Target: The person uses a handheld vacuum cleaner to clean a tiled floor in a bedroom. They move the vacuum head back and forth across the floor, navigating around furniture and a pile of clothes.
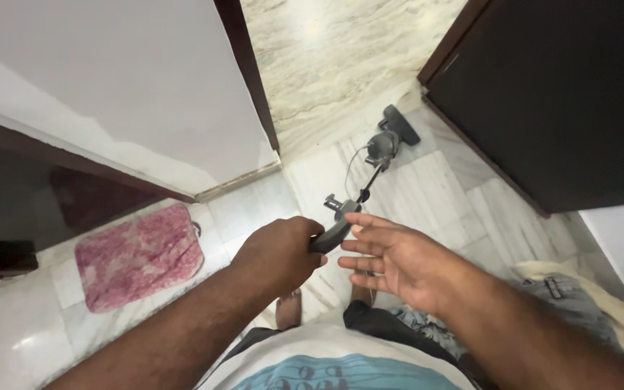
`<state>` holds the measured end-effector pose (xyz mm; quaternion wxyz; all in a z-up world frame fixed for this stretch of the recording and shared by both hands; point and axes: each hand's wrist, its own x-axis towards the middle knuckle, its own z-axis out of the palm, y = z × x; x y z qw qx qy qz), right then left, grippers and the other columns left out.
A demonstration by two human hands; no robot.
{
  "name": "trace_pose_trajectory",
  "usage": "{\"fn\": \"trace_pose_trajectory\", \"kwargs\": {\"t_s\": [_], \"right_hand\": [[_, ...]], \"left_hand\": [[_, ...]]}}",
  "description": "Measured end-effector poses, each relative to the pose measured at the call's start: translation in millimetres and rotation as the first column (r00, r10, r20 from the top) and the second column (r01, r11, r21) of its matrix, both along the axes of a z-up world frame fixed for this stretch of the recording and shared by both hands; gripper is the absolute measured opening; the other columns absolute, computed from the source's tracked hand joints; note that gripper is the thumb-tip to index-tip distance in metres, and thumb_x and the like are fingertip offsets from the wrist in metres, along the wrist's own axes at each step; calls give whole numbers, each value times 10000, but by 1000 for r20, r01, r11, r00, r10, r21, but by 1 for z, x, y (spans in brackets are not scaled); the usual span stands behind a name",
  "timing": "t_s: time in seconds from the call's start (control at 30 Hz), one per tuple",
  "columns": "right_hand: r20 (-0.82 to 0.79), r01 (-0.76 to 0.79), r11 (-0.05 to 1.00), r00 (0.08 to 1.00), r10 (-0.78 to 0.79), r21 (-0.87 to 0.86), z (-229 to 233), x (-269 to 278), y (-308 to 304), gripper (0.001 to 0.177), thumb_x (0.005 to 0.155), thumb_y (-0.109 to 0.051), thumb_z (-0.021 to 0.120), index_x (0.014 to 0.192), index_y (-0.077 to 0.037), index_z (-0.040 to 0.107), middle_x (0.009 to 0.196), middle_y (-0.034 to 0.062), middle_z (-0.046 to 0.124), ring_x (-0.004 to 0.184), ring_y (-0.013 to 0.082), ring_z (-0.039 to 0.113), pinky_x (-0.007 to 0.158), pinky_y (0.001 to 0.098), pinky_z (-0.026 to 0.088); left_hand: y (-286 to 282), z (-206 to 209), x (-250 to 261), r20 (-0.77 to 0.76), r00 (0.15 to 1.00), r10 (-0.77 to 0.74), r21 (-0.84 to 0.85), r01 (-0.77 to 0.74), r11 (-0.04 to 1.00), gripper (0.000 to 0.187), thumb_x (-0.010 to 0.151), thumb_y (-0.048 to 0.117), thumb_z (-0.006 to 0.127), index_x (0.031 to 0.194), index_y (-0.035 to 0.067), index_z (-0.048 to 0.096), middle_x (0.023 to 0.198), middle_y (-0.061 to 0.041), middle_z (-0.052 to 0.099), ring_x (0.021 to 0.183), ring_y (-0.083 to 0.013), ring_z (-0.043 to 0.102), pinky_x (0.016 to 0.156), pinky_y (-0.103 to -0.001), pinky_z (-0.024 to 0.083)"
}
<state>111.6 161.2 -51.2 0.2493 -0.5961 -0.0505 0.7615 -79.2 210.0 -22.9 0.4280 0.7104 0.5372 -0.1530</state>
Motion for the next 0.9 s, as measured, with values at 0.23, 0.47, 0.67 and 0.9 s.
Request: {"fn": "trace_pose_trajectory", "kwargs": {"t_s": [0.23,0.47,0.67,0.9], "right_hand": [[164,-270,955,955,249,121,14,32,5,540,938,-293,598,1470,-209,553,1336,67,672,1149,198,652,928,369,521],[133,-483,821,875,466,304,22,28,15,801,863,-247,685,1606,-291,390,1319,97,659,1117,210,679,918,370,520],[166,-537,763,841,514,360,40,28,45,822,839,-293,672,1604,-298,372,1259,91,699,1054,180,701,893,357,533],[221,-576,746,818,532,334,33,51,59,737,866,-323,651,1554,-261,393,1239,49,710,1056,173,670,872,361,520]], "left_hand": [[7,37,16,-61,998,-30,37,32,999,320,839,350,739,1140,241,757,978,-83,783,919,-278,733,819,-431,553],[9,83,-3,73,918,390,77,-395,916,287,777,278,821,1030,143,803,798,-79,757,728,-183,691,676,-350,533],[12,91,9,306,725,617,188,-681,708,308,777,275,835,958,57,713,711,-63,657,610,-131,551,534,-330,432],[17,97,55,88,811,578,127,-585,801,425,784,447,867,936,81,714,784,-72,733,642,-159,672,580,-340,546]]}}
